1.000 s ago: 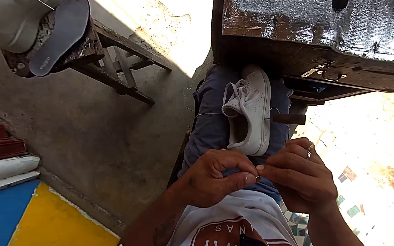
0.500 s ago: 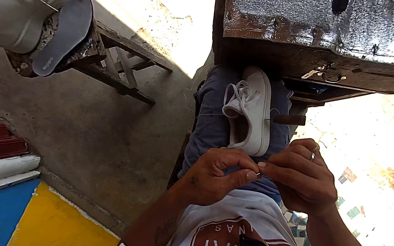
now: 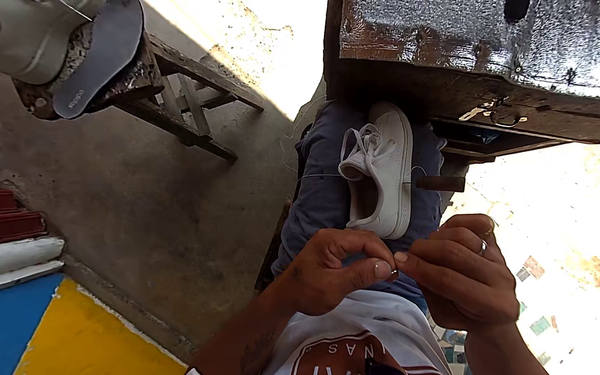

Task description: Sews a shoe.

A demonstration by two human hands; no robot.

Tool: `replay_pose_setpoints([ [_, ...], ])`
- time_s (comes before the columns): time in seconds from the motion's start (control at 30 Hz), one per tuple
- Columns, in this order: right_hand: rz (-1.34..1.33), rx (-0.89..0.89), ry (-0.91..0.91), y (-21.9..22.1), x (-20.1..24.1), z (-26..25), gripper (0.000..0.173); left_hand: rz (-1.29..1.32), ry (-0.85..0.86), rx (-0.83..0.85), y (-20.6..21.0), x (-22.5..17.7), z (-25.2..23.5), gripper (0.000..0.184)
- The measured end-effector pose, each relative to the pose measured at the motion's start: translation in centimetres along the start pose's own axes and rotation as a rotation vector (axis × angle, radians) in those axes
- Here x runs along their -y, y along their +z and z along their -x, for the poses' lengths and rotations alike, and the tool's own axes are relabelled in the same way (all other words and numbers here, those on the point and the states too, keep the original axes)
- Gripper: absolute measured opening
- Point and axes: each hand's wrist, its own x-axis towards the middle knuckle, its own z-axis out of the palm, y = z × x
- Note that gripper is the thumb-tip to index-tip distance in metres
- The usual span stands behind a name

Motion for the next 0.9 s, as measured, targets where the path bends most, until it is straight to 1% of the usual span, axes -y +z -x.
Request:
replay_pose_setpoints([
  [0.17,0.023,0.001,-0.007,0.0,-0.1,0.1,0.018,0.059,-0.029,-0.022,0.3,0.2,0.0,0.018],
  [0.33,0.015,-0.002,-0.011,0.3,-0.2,0.2,0.018,0.145,-0.058,-0.055,0.7,0.6,-0.1,0.021],
  [0.43,0.025,-0.020,0.008,0.6,-0.3,0.2,0.018,0.099,-0.044,-0.068,0.5,0.4,-0.1,0.022],
  [0.5,0.064,-0.037,0.040,0.7,-0.3,0.2,0.018,-0.021,0.000,-0.080,0.4,0.1,0.0,0.027],
  [0.57,0.118,-0.050,0.074,1.0,-0.1,0.1,0.018,-0.291,0.083,-0.111,0.4,0.0,0.0,0.034],
  [0.6,0.135,-0.052,0.084,1.1,0.1,0.0,0.019,-0.444,0.130,-0.145,0.6,0.0,0.0,0.033],
  [0.63,0.148,-0.051,0.091,1.2,0.2,-0.1,0.019,-0.577,0.168,-0.193,0.8,0.0,-0.1,0.028],
  [0.67,0.163,-0.052,0.098,1.3,0.3,-0.2,0.019,-0.677,0.197,-0.240,1.0,0.0,-0.2,0.020],
  [0.7,0.180,-0.057,0.110,1.2,0.3,-0.2,0.018,-0.735,0.209,-0.264,1.2,0.0,-0.2,0.017],
  [0.77,0.199,-0.078,0.141,0.9,0.1,-0.1,0.017,-0.709,0.198,-0.250,1.2,-0.2,-0.1,0.021],
  [0.83,0.178,-0.088,0.159,0.6,0.0,-0.1,0.017,-0.550,0.157,-0.209,0.9,-0.2,0.0,0.022],
  [0.9,0.142,-0.077,0.166,0.5,0.3,0.0,0.017,-0.402,0.111,-0.195,0.7,-0.1,0.1,0.019],
])
